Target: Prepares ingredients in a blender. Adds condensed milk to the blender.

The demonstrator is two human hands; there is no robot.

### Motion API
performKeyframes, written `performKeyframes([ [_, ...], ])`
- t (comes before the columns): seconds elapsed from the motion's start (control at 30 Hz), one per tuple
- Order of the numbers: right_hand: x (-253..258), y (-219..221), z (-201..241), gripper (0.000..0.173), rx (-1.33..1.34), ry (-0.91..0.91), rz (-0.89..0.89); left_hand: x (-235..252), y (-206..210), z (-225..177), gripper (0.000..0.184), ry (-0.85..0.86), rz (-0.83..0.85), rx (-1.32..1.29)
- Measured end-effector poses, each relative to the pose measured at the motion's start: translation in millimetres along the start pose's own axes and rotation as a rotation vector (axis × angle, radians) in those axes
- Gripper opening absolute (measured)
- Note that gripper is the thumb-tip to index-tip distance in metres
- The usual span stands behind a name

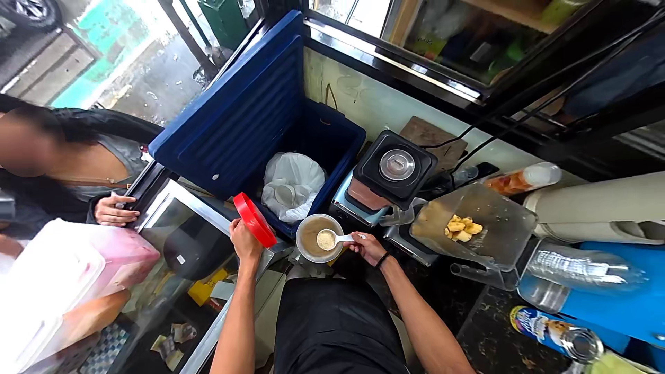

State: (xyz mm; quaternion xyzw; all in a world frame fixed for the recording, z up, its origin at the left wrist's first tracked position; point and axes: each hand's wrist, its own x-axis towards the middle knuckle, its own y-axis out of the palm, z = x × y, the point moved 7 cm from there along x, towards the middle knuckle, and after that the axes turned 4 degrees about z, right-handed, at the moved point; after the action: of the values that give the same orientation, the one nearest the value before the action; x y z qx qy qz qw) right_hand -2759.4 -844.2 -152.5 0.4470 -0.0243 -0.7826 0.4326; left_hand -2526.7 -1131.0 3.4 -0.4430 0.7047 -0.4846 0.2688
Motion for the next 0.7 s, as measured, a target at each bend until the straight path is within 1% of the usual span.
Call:
performKeyframes([
  [0.07,-0.8,7.5,-6.1,0.023,0.049,0.021,0.039,0.7,0.5,-0.6,0.028,-0.003,-0.001,0.003],
  [0.17,-1.1,18.6,-6.6,0.023,0.073,-0.029,0.059,-0.2,-0.4,0.2,0.027,0.008,-0.013,-0.005],
  [0.23,-2.8,25.7,-3.5,0.024,0.044,-0.045,0.069,0.6,-0.5,-2.4,0.027,0.015,-0.02,-0.001],
  [0.33,-14.2,44.0,3.0,0.024,0.054,-0.074,0.087,-0.3,-2.9,-4.2,0.027,0.051,-0.023,-0.009],
  [0.43,-55.2,72.2,27.0,0.027,0.15,-0.155,0.085,-1.5,-1.3,-4.1,0.029,0.077,-0.036,0.031],
  [0.53,-126.7,103.5,77.1,0.031,0.333,-0.364,0.106,-5.8,-6.8,2.4,0.034,0.086,-0.008,0.011],
  [0.57,-153.9,104.3,97.4,0.03,0.403,-0.461,0.078,-6.6,-8.5,-0.9,0.035,0.102,0.011,-0.007],
  [0.6,-182.9,98.8,116.6,0.029,0.444,-0.563,0.002,-7.2,-9.7,-6.9,0.037,0.123,0.04,-0.013],
  [0.63,-213.1,89.2,133.9,0.03,0.449,-0.668,-0.122,-7.3,-10.5,-12.7,0.038,0.149,0.077,-0.015],
  [0.7,-270.6,62.7,160.4,0.029,0.349,-0.847,-0.42,-6.0,-13.3,-20.8,0.04,0.167,0.146,-0.012],
])
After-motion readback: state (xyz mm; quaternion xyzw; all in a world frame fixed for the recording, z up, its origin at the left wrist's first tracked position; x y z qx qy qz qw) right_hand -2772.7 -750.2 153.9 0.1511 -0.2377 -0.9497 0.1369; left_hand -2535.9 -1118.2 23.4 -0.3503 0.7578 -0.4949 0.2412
